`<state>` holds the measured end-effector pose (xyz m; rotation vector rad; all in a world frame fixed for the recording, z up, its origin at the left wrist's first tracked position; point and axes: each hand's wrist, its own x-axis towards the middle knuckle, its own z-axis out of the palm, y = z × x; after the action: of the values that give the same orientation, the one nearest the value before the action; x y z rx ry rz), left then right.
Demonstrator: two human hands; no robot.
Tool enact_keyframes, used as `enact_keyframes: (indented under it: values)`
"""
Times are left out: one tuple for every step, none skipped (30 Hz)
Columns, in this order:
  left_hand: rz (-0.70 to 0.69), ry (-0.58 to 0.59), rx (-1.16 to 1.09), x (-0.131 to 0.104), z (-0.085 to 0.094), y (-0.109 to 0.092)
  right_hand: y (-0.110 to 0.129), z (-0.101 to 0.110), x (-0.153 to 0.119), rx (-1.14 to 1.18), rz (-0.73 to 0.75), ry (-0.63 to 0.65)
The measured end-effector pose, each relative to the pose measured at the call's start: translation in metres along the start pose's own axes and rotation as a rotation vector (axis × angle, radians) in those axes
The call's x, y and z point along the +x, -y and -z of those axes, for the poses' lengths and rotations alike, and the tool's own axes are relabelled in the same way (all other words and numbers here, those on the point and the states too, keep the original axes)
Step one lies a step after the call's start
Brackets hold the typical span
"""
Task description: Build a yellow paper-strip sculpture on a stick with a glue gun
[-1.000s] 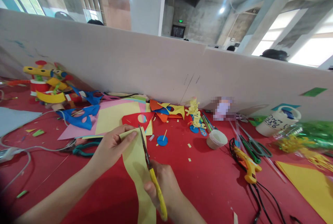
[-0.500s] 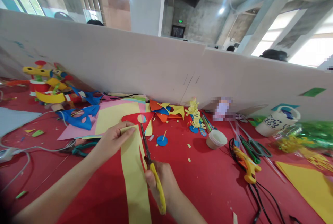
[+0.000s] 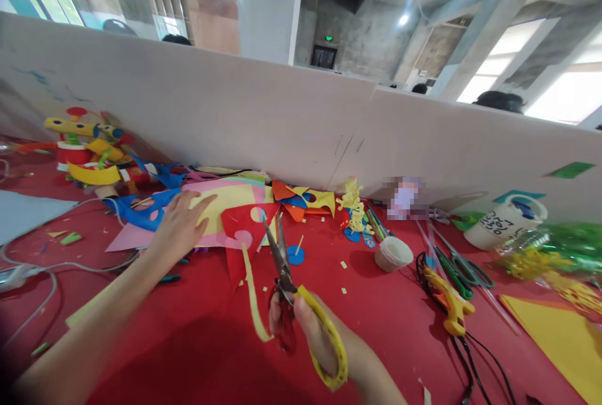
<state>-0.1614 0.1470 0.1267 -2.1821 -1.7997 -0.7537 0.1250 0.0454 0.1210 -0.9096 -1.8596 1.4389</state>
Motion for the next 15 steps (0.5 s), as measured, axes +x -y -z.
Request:
enact_keyframes:
  values:
    - [-0.080,0.058,-0.076,-0.003,-0.002,-0.008,-0.003,-0.001,0.000,0.047,0.004,-0.025]
    - [-0.186,0.171,-0.185,-0.007,-0.004,-0.016,-0.007,-0.001,0.000,0.074,0.003,-0.046]
    - [-0.305,0.332,-0.301,-0.012,-0.006,-0.024,-0.009,-0.001,0.000,0.088,-0.003,-0.056]
    - [-0.401,0.482,-0.405,-0.017,-0.009,-0.032,-0.011,-0.001,0.001,0.099,-0.014,-0.058]
    - [-0.447,0.603,-0.471,-0.023,-0.013,-0.039,-0.012,0.000,0.002,0.110,-0.026,-0.055]
    - [-0.477,0.707,-0.505,-0.029,-0.017,-0.045,-0.011,0.002,0.002,0.127,-0.030,-0.052]
    - [-0.466,0.765,-0.521,-0.034,-0.022,-0.050,-0.009,0.005,0.003,0.148,-0.029,-0.050]
    - [-0.447,0.801,-0.522,-0.038,-0.027,-0.053,-0.006,0.007,0.004,0.174,-0.029,-0.051]
    - [-0.416,0.807,-0.511,-0.041,-0.032,-0.056,-0.002,0.011,0.004,0.203,-0.034,-0.062]
    - [-0.391,0.809,-0.504,-0.042,-0.037,-0.057,0.002,0.015,0.004,0.232,-0.044,-0.077]
    - [-0.379,0.809,-0.499,-0.043,-0.040,-0.058,0.008,0.020,0.003,0.258,-0.058,-0.095]
    - [-0.372,0.807,-0.495,-0.042,-0.043,-0.058,0.013,0.025,0.002,0.276,-0.076,-0.117]
    - [-0.372,0.807,-0.495,-0.041,-0.045,-0.058,0.018,0.031,0.000,0.282,-0.092,-0.141]
    - [-0.377,0.808,-0.497,-0.040,-0.045,-0.058,0.023,0.038,-0.002,0.283,-0.095,-0.173]
    - [-0.383,0.808,-0.501,-0.039,-0.044,-0.058,0.025,0.045,-0.004,0.274,-0.102,-0.203]
